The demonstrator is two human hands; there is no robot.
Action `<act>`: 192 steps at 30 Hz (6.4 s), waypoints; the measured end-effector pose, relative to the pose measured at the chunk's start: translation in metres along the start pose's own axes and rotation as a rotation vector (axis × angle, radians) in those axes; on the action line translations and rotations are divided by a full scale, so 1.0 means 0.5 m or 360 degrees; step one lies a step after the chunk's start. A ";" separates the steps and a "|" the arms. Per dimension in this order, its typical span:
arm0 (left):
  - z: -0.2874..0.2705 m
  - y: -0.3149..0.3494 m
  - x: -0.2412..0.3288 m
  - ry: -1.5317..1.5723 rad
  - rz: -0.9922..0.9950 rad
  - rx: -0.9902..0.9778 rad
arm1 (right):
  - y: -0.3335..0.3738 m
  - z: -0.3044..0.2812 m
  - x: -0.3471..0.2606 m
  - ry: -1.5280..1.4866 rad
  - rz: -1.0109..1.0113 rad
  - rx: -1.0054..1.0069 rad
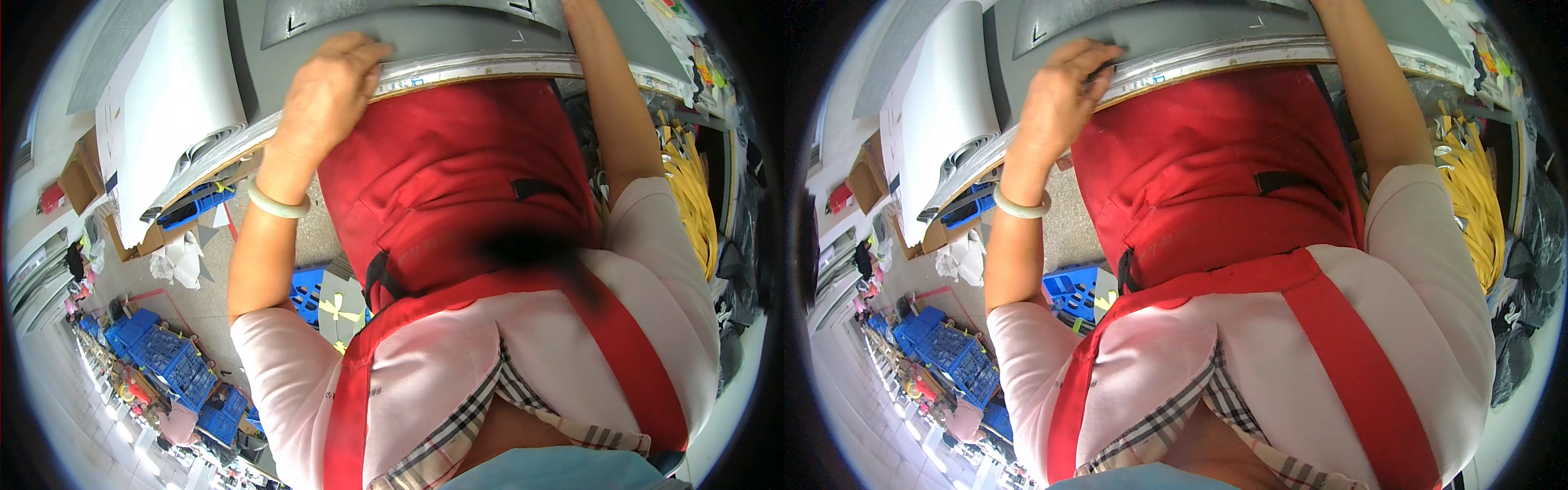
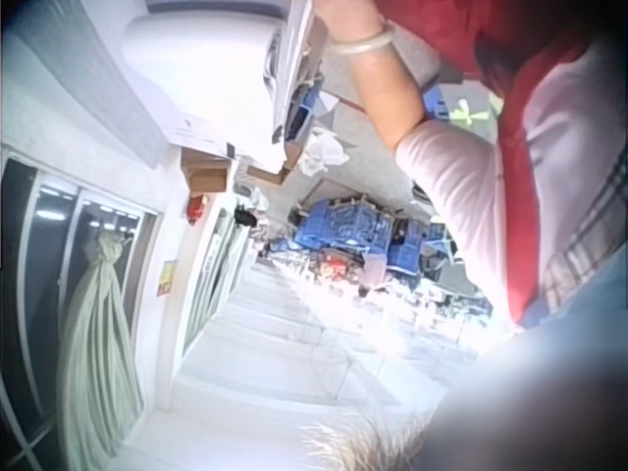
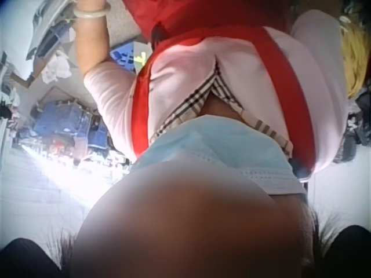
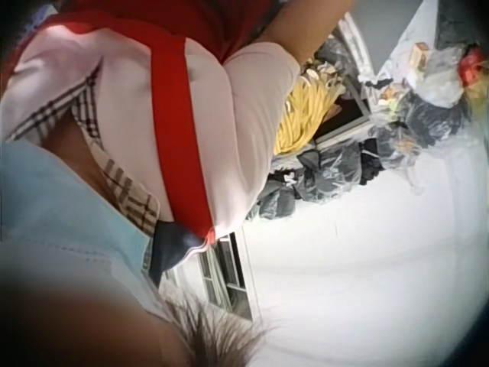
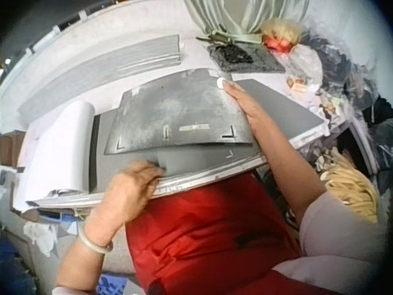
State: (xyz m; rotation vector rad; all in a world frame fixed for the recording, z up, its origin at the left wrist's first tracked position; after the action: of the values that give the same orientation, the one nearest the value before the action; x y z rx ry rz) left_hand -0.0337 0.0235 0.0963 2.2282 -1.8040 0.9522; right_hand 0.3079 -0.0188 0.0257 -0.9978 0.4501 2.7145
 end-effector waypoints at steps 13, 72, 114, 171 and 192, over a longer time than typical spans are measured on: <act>0.282 -0.299 0.205 -0.0211 0.0697 0.0269 | 0.107 0.090 -0.110 0.0591 -0.0682 0.0359; -0.086 0.097 -0.081 -0.0224 -0.0464 0.0120 | -0.007 0.040 -0.058 0.2392 -0.0503 0.0410; -0.075 0.102 -0.073 -0.0140 -0.0329 0.0247 | -0.015 0.018 -0.052 0.2554 -0.0815 0.0318; 0.088 -0.163 0.015 -0.0351 -0.0214 0.0239 | 0.262 0.134 0.056 0.2601 0.0128 0.0096; 0.116 -0.152 -0.014 -0.0406 -0.0105 0.0362 | -0.093 0.180 -0.033 0.3267 -0.1164 -0.0077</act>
State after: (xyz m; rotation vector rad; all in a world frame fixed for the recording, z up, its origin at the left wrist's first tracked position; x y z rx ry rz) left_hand 0.0578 0.0240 0.0680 2.6380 -1.7837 0.9402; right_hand 0.2810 0.0550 0.0916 -2.7390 0.1159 0.3228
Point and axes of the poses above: each hand's wrist, its own y-axis away from the middle knuckle, its own z-axis out of the palm, x = y × z, the point moved 8 cm from there along -y, towards the middle knuckle, and after that the axes turned 4 degrees about y, right-handed, at the moved point
